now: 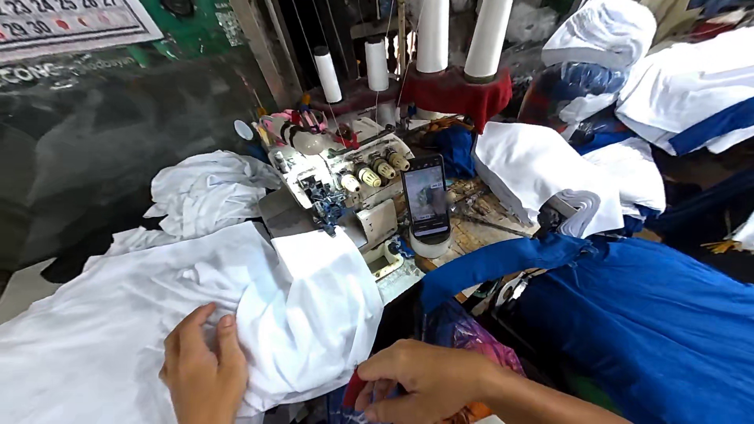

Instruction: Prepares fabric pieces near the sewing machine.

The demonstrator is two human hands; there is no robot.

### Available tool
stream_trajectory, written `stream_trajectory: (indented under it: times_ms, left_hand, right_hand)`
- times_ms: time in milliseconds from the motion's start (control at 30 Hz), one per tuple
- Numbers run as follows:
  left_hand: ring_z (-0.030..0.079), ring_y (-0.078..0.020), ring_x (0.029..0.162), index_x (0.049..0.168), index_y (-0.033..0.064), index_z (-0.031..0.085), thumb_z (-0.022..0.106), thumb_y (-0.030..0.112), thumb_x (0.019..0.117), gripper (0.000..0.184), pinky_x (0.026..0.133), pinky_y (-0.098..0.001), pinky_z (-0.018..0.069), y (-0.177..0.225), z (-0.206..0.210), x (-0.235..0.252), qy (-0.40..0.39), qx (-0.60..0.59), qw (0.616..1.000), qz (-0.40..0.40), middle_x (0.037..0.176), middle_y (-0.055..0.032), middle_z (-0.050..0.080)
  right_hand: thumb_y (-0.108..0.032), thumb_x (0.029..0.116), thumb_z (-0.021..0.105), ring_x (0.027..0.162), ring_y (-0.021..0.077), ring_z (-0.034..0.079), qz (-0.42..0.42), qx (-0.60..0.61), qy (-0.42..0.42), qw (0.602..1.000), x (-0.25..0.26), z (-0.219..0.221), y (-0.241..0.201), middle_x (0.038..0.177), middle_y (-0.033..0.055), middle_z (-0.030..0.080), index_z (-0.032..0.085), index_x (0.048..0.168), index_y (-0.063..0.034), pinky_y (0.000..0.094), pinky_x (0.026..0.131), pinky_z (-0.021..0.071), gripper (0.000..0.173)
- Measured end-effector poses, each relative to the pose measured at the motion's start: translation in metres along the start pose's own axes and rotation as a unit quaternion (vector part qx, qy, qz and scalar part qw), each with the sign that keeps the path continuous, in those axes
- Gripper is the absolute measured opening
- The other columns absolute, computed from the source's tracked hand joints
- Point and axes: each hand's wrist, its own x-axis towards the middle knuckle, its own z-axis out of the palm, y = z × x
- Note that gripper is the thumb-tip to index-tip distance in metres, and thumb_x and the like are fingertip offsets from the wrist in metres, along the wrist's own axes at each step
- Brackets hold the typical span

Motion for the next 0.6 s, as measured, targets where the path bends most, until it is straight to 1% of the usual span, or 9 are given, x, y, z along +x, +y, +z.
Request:
stream_trajectory:
  times_ms: [100,233,367,500,600]
  left_hand:
    - [0.050,-0.0419,0.134,0.137,0.0018,0.060,0.045,0.039,0.1073,0.050,0.111,-0.0638,0.0357,-0.002,0.002,0.001,0.009,0.014,1.000,0.004,0.140,-0.0255,0.056]
    - [0.050,-0.0423,0.133,0.136,0.0043,0.061,0.044,0.042,0.1071,0.050,0.107,-0.0662,0.0369,-0.002,0.005,-0.001,0.013,0.033,0.999,0.006,0.140,-0.0244,0.056]
    - [0.050,-0.0428,0.134,0.136,0.0030,0.060,0.044,0.041,0.1072,0.051,0.108,-0.0662,0.0375,-0.001,0.006,-0.001,0.008,0.044,0.999,0.008,0.141,-0.0250,0.055]
    - [0.050,-0.0424,0.134,0.136,0.0044,0.061,0.043,0.042,0.1072,0.050,0.108,-0.0660,0.0371,-0.001,0.007,0.000,0.008,0.061,0.998,0.005,0.141,-0.0237,0.056]
    - [0.050,-0.0412,0.134,0.135,0.0056,0.061,0.044,0.043,0.1068,0.050,0.108,-0.0662,0.0372,-0.002,0.008,-0.001,0.010,0.069,0.998,0.002,0.140,-0.0225,0.057]
  right_hand:
    - [-0.010,0.1013,0.062,0.095,0.0217,0.073,-0.018,0.004,-0.013,1.000,-0.001,-0.004,-0.006,0.107,0.0149,0.072,0.064,0.116,0.0034,0.0391,0.088,0.0600,0.020]
    - [-0.010,0.1014,0.061,0.092,0.0204,0.072,-0.048,0.003,-0.004,0.999,-0.010,-0.014,-0.012,0.105,0.0139,0.072,0.064,0.115,0.0028,0.0375,0.085,0.0604,0.019]
    - [-0.012,0.1027,0.060,0.093,0.0193,0.072,-0.038,0.016,0.013,0.999,-0.024,-0.018,-0.009,0.106,0.0129,0.072,0.063,0.114,0.0024,0.0373,0.086,0.0606,0.019]
    - [-0.013,0.1028,0.060,0.094,0.0196,0.073,-0.035,0.031,-0.004,0.999,-0.035,-0.016,-0.003,0.108,0.0127,0.072,0.064,0.116,0.0016,0.0377,0.087,0.0613,0.020]
    - [-0.014,0.1031,0.060,0.094,0.0192,0.072,-0.034,0.008,-0.007,0.999,-0.036,-0.018,0.000,0.106,0.0122,0.072,0.064,0.115,0.0011,0.0374,0.087,0.0606,0.019]
